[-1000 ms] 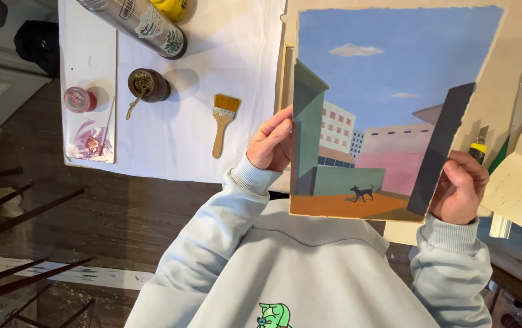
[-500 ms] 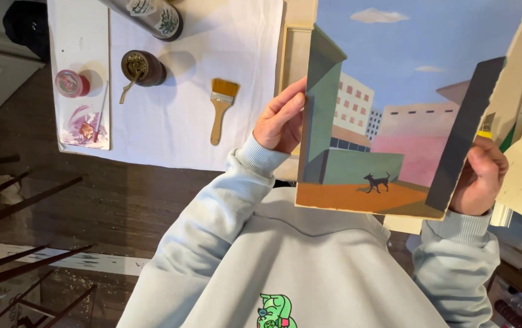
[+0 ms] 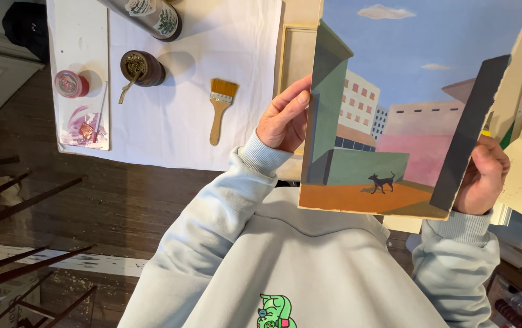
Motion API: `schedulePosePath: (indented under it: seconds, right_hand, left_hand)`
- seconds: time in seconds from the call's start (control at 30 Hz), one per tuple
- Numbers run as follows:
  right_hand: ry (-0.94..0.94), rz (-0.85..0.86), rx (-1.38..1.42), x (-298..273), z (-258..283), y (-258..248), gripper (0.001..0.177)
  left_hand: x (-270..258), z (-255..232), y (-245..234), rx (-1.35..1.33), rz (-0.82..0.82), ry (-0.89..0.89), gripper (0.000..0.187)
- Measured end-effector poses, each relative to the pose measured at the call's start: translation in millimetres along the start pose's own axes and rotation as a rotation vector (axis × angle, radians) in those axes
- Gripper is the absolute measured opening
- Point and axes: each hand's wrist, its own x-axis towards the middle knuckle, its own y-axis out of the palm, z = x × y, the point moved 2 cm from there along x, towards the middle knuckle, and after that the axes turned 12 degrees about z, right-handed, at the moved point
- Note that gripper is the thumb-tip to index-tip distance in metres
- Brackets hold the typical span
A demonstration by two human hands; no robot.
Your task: Preparing and framing a painting, including cutting backing materials with a utility knife.
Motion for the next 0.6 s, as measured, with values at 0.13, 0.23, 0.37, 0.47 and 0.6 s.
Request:
schedulePosePath:
  seconds: [0.13, 0.23, 0.37, 0.47, 0.6]
  right_hand:
    - [0.01, -0.087, 0.011, -0.9, -9.6, -12.4, 0.027]
    - [0.018, -0.106, 0.042, -2.4, -13.4, -18.3, 0.027]
    - [0.012, -0.116, 0.017, -2.8, -15.4, -20.4, 0.027]
    - [0.003, -0.12, 0.002, -4.8, -16.3, -22.3, 0.03]
    - [0.001, -0.138, 0.013, -5.8, -21.3, -30.0, 0.029]
  left_hand:
    - [1.0, -0.1, 7.3, 0.026, 0.093, 0.051, 0.041]
    - [0.7, 3.1, 4.8, 0.009, 0.047, 0.029, 0.042]
    - [1.7, 3.5, 4.2, 0.028, 0.102, 0.035, 0.04]
    - [1.6, 5.2, 5.3, 0.025, 0.092, 0.023, 0.039]
    - [1.5, 4.3, 7.3, 0.036, 0.079, 0.006, 0.04]
